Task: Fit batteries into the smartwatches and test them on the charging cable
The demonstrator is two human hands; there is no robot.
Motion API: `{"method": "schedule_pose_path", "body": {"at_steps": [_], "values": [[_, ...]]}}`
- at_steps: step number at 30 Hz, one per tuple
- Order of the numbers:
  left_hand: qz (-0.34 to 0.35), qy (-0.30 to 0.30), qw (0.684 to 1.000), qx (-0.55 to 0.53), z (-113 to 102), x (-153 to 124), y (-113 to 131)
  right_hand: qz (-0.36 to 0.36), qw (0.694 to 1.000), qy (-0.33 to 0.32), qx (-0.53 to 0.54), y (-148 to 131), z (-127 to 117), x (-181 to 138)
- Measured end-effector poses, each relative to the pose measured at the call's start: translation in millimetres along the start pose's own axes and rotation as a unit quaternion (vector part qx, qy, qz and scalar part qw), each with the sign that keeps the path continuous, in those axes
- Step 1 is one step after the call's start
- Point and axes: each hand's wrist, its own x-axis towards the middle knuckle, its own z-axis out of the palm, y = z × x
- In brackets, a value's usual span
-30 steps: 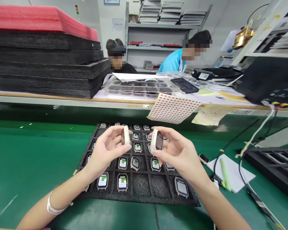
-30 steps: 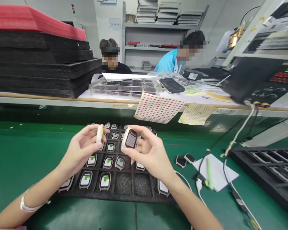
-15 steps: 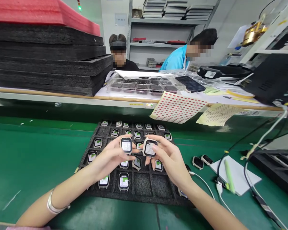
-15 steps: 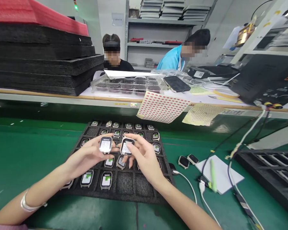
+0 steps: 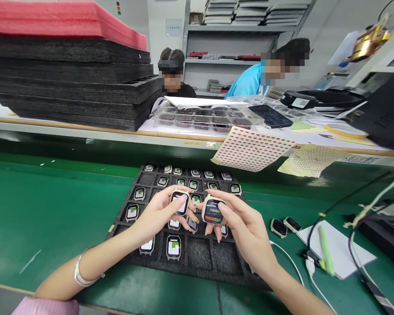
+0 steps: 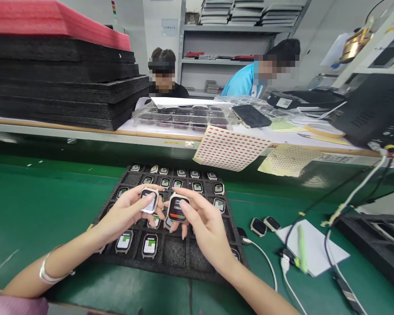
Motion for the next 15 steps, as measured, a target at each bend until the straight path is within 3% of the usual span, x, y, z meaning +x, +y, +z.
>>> {"method": "schedule_pose_path", "body": {"at_steps": [7,15], "values": [[-0.012,0.021,0.998,-0.064,3.5,-6.5,9.6,0.014,0.999,0.026,-0.013,-6.3,3.3,-1.7],[-0.006,-0.003,0.998,-0.057,1.0,-16.9,5.0,0.041,0.998,0.029,-0.032,-10.7,12.1,-5.4]]}}
